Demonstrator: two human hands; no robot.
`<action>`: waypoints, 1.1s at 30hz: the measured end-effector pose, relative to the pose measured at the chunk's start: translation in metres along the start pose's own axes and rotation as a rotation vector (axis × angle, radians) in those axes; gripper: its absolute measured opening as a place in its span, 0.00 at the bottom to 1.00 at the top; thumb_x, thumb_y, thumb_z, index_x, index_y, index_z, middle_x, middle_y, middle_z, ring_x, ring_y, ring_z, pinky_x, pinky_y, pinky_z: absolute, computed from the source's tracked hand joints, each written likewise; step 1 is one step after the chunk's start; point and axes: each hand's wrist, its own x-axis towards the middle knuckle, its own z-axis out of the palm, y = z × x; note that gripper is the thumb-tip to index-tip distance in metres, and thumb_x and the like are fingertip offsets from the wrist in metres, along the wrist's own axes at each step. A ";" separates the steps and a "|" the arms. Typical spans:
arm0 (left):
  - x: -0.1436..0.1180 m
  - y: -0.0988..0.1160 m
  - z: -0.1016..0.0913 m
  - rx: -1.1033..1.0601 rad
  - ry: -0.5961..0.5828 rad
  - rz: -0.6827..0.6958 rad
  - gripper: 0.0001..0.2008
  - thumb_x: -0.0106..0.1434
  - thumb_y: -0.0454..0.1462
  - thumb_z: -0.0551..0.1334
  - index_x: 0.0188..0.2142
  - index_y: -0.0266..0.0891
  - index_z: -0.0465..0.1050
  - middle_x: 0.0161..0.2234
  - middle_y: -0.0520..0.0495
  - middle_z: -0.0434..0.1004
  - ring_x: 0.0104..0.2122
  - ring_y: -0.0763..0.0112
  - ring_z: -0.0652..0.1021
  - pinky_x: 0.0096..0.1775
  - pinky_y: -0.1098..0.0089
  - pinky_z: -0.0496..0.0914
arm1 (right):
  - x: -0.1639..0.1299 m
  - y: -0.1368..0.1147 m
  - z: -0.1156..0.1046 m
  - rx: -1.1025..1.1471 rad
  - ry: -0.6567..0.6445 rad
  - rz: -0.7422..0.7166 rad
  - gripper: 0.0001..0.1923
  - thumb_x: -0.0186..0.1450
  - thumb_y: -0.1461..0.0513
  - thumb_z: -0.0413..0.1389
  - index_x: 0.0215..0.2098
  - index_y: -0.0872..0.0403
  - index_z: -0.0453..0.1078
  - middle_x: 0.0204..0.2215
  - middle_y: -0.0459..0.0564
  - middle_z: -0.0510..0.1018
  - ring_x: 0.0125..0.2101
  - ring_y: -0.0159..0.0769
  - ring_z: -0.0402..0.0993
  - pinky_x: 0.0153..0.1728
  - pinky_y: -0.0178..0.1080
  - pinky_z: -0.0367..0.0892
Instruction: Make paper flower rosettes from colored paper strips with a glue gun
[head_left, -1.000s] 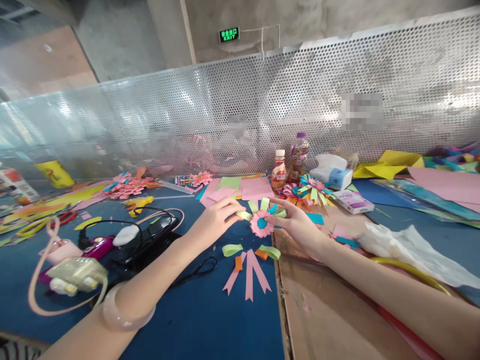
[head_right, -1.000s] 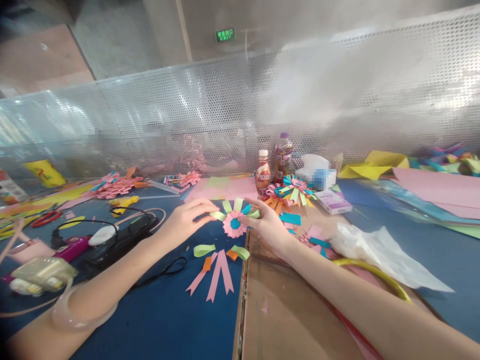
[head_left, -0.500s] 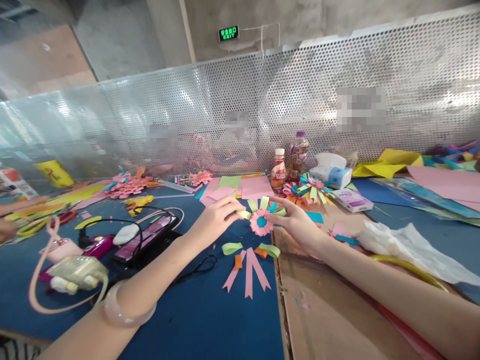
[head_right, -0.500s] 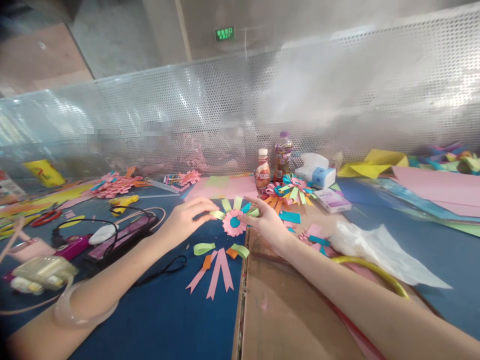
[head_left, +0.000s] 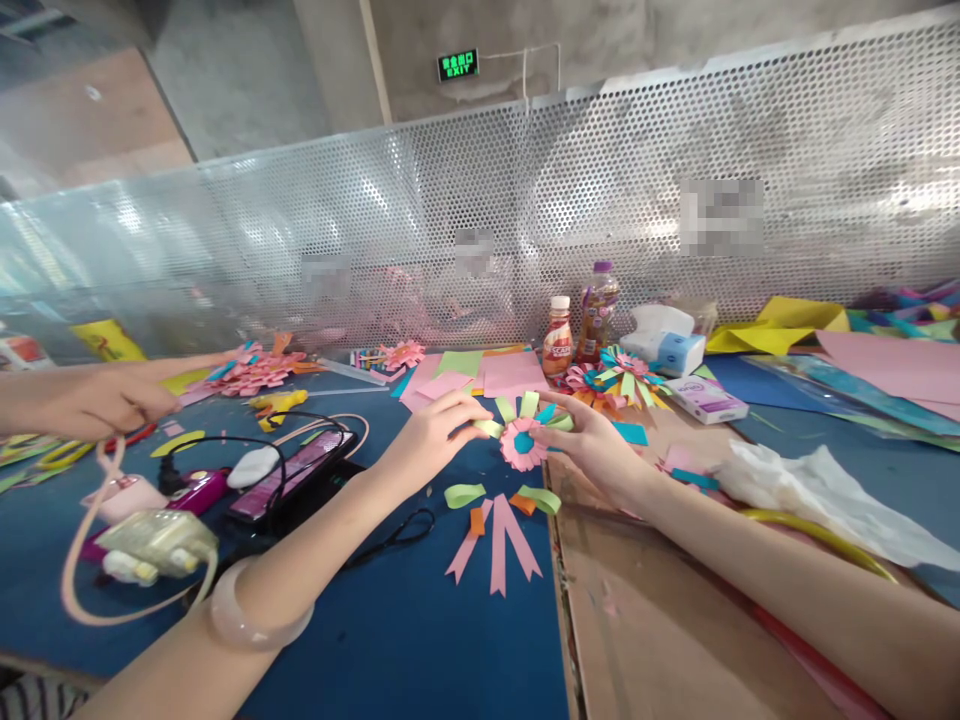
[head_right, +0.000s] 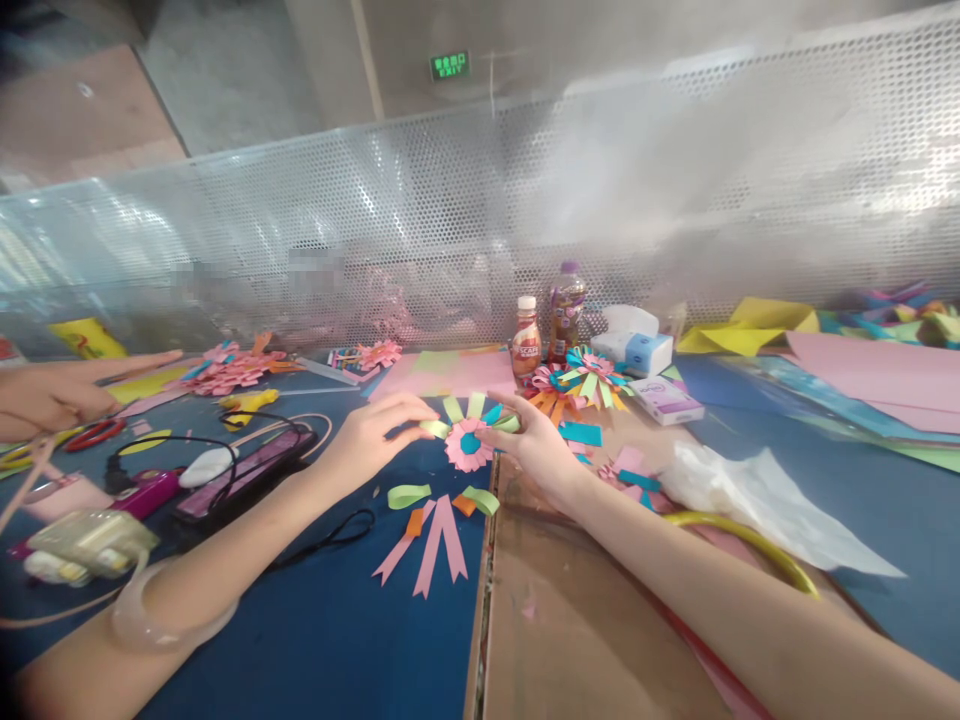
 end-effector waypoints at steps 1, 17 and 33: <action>0.000 0.000 0.000 -0.001 0.002 0.001 0.05 0.62 0.33 0.60 0.38 0.39 0.71 0.37 0.49 0.74 0.38 0.74 0.76 0.43 0.72 0.69 | 0.000 0.000 0.000 -0.003 0.001 -0.001 0.32 0.52 0.60 0.63 0.54 0.53 0.63 0.34 0.47 0.76 0.37 0.37 0.73 0.40 0.40 0.68; -0.001 0.000 0.000 0.000 -0.027 -0.038 0.06 0.62 0.34 0.59 0.39 0.39 0.72 0.38 0.48 0.74 0.39 0.73 0.76 0.44 0.70 0.69 | 0.001 0.001 0.001 0.070 -0.017 0.015 0.33 0.50 0.60 0.64 0.53 0.54 0.63 0.32 0.46 0.75 0.33 0.35 0.73 0.37 0.38 0.67; 0.150 -0.071 0.075 -0.162 -0.078 -0.523 0.15 0.56 0.36 0.64 0.42 0.32 0.69 0.41 0.36 0.76 0.42 0.59 0.75 0.45 0.61 0.68 | 0.019 0.031 -0.006 0.017 0.116 0.104 0.28 0.50 0.60 0.64 0.48 0.58 0.66 0.29 0.46 0.73 0.31 0.34 0.72 0.32 0.35 0.65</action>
